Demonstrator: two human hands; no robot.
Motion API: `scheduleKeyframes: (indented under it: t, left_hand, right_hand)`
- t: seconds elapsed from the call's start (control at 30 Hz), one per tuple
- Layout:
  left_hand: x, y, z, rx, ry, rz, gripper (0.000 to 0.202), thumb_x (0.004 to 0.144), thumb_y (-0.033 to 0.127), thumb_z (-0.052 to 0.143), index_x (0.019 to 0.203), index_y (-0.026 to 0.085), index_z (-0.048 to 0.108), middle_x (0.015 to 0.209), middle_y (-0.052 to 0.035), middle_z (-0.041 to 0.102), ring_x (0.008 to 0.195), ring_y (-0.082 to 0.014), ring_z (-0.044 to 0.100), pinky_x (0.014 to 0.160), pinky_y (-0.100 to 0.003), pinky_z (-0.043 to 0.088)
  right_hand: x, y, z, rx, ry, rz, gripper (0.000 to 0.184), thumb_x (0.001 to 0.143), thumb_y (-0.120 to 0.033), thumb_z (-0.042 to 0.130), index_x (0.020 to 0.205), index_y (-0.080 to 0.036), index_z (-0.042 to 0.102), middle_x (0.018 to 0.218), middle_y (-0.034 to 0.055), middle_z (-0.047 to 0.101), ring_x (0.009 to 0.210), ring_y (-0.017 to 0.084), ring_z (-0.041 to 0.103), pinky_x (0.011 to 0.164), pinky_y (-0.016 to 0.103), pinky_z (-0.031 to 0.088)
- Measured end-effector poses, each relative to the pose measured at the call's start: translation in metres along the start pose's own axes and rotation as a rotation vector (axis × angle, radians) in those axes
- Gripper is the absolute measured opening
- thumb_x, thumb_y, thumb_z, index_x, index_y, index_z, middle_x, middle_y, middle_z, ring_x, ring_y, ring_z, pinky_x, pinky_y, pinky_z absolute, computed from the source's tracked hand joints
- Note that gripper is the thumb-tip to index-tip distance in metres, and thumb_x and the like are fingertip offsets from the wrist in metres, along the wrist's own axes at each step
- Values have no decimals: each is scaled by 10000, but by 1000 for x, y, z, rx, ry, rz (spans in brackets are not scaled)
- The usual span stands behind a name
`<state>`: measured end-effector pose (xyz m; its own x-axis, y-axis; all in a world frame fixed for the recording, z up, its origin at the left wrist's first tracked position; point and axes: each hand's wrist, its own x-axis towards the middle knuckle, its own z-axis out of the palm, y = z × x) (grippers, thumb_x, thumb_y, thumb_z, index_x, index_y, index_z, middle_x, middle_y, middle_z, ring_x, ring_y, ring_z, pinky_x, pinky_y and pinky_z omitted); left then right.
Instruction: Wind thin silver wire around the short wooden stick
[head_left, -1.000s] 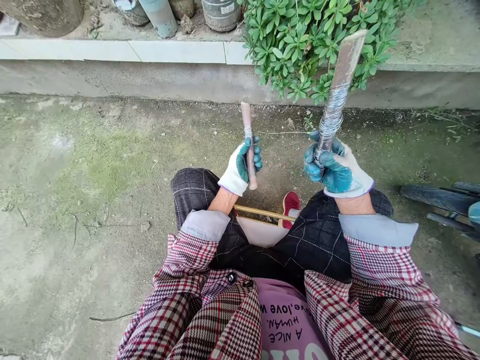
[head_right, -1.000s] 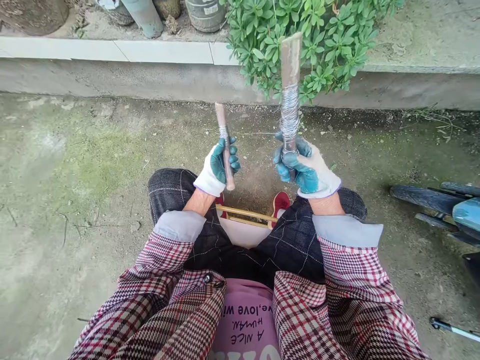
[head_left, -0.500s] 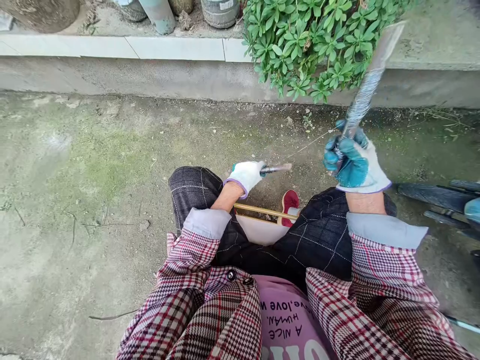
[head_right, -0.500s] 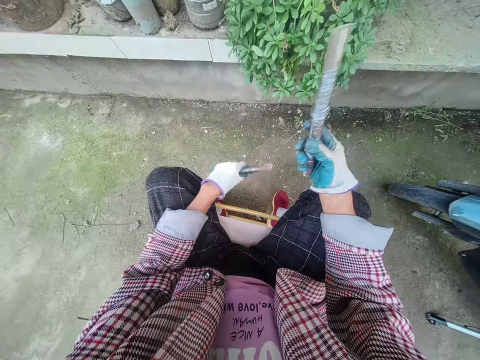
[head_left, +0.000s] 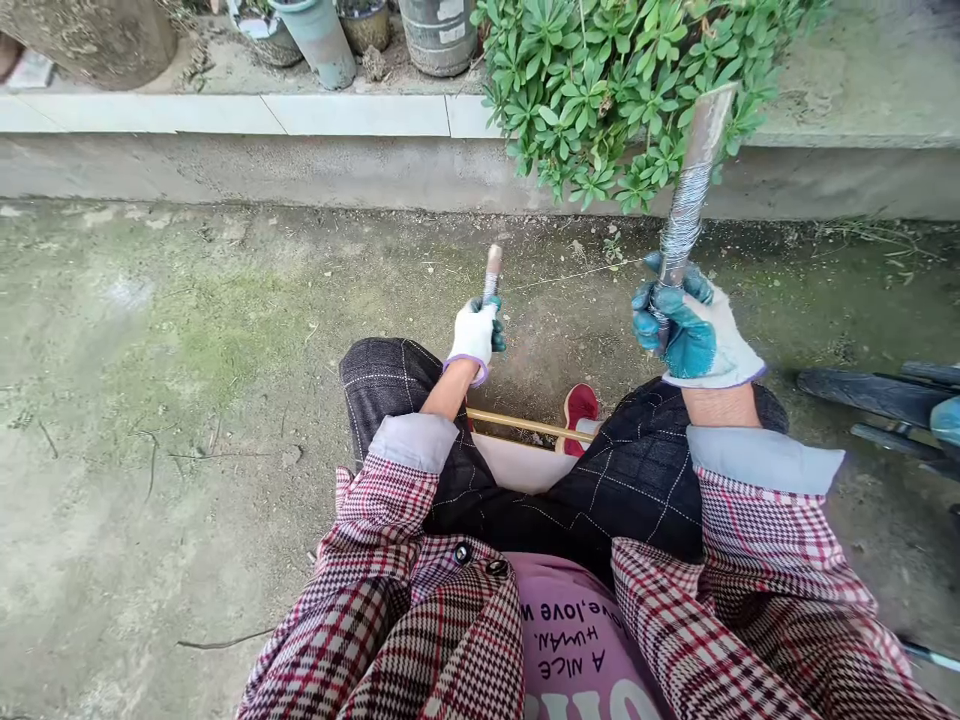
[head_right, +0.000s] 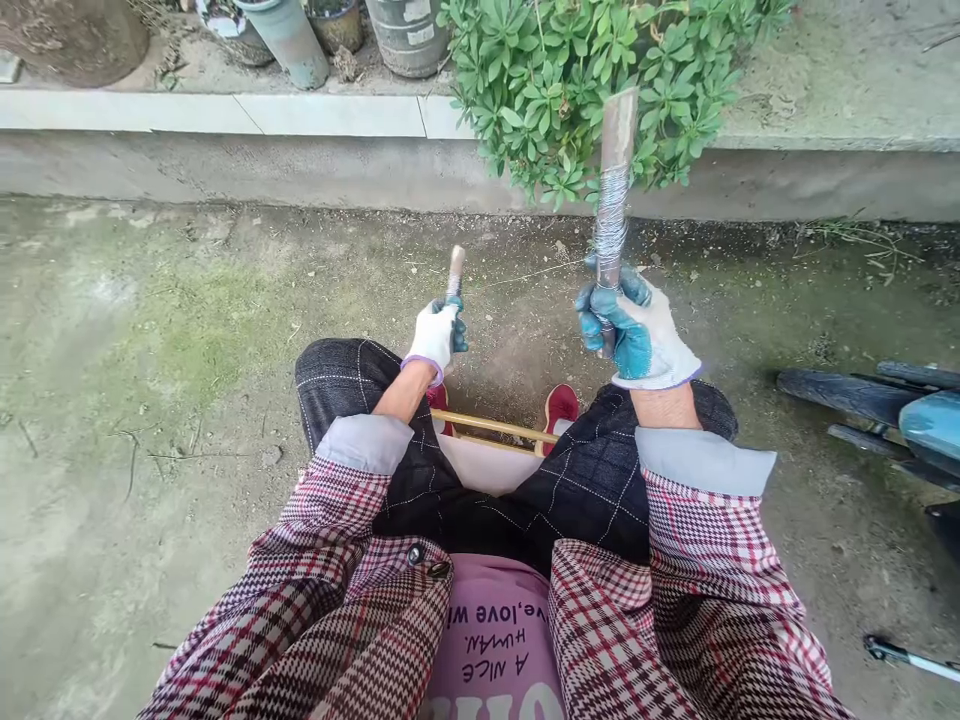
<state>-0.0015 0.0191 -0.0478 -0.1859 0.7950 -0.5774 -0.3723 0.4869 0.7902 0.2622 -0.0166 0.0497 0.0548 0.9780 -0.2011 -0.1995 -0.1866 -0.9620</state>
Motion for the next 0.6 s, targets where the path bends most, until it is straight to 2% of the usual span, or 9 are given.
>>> scheduleKeyframes:
  t: [0.07, 0.13, 0.23, 0.33, 0.43, 0.5, 0.57, 0.6]
  left_hand:
    - [0, 9, -6, -135, -28, -69, 250, 1045, 427, 606, 904, 221, 593, 559, 74, 462, 416, -87, 395, 441, -218, 339]
    - [-2, 20, -13, -246, -124, -111, 359, 1030, 557, 613, 932, 213, 646, 571, 58, 496, 433, -89, 413, 450, -222, 372]
    - [-9, 34, -20, -259, -151, -87, 492, 1010, 693, 590, 906, 221, 683, 582, 29, 545, 483, -108, 500, 505, -230, 460]
    - [-19, 38, -18, -266, -148, -78, 610, 985, 796, 544, 855, 218, 687, 597, 3, 585, 543, -136, 585, 566, -258, 536]
    - [-25, 38, -15, -298, -226, -93, 719, 954, 885, 481, 857, 206, 695, 581, 5, 566, 516, -137, 567, 559, -281, 547]
    - [-25, 37, -16, -305, -310, -96, 706, 968, 864, 488, 858, 197, 694, 546, 32, 508, 450, -107, 475, 511, -269, 505]
    - [-21, 33, -18, -290, -366, -79, 549, 1000, 720, 608, 864, 192, 680, 520, 75, 431, 405, -72, 369, 461, -238, 431]
    - [-19, 30, -19, -272, -354, -63, 436, 993, 609, 691, 866, 193, 667, 515, 94, 405, 396, -60, 337, 447, -224, 400]
  right_hand:
    - [2, 1, -2, 3, -2, -15, 432, 645, -372, 880, 1023, -305, 683, 785, -27, 677, 545, 124, 456, 456, 305, 313]
    - [6, 0, -7, 9, 1, -40, 383, 678, -407, 862, 992, -324, 659, 817, -31, 658, 571, 128, 419, 499, 320, 296]
    - [8, -5, -13, 17, 42, -53, 375, 686, -472, 872, 954, -348, 641, 841, -32, 636, 617, 143, 370, 546, 329, 269]
    - [8, -8, -17, 59, 83, -57, 437, 633, -524, 930, 933, -359, 658, 841, -27, 638, 641, 148, 355, 552, 322, 256]
    - [8, -10, -19, 113, 96, -73, 435, 611, -520, 961, 870, -336, 663, 830, -32, 641, 641, 138, 360, 546, 319, 261]
    - [8, -12, -22, 134, 109, -86, 415, 615, -486, 969, 852, -328, 667, 834, -34, 638, 640, 134, 366, 548, 317, 262]
    - [8, -13, -26, 142, 140, -113, 391, 625, -439, 969, 836, -320, 662, 841, -29, 629, 636, 132, 367, 556, 317, 249]
    - [7, -14, -28, 141, 150, -129, 375, 639, -423, 962, 827, -316, 656, 848, -25, 627, 637, 132, 370, 562, 319, 245]
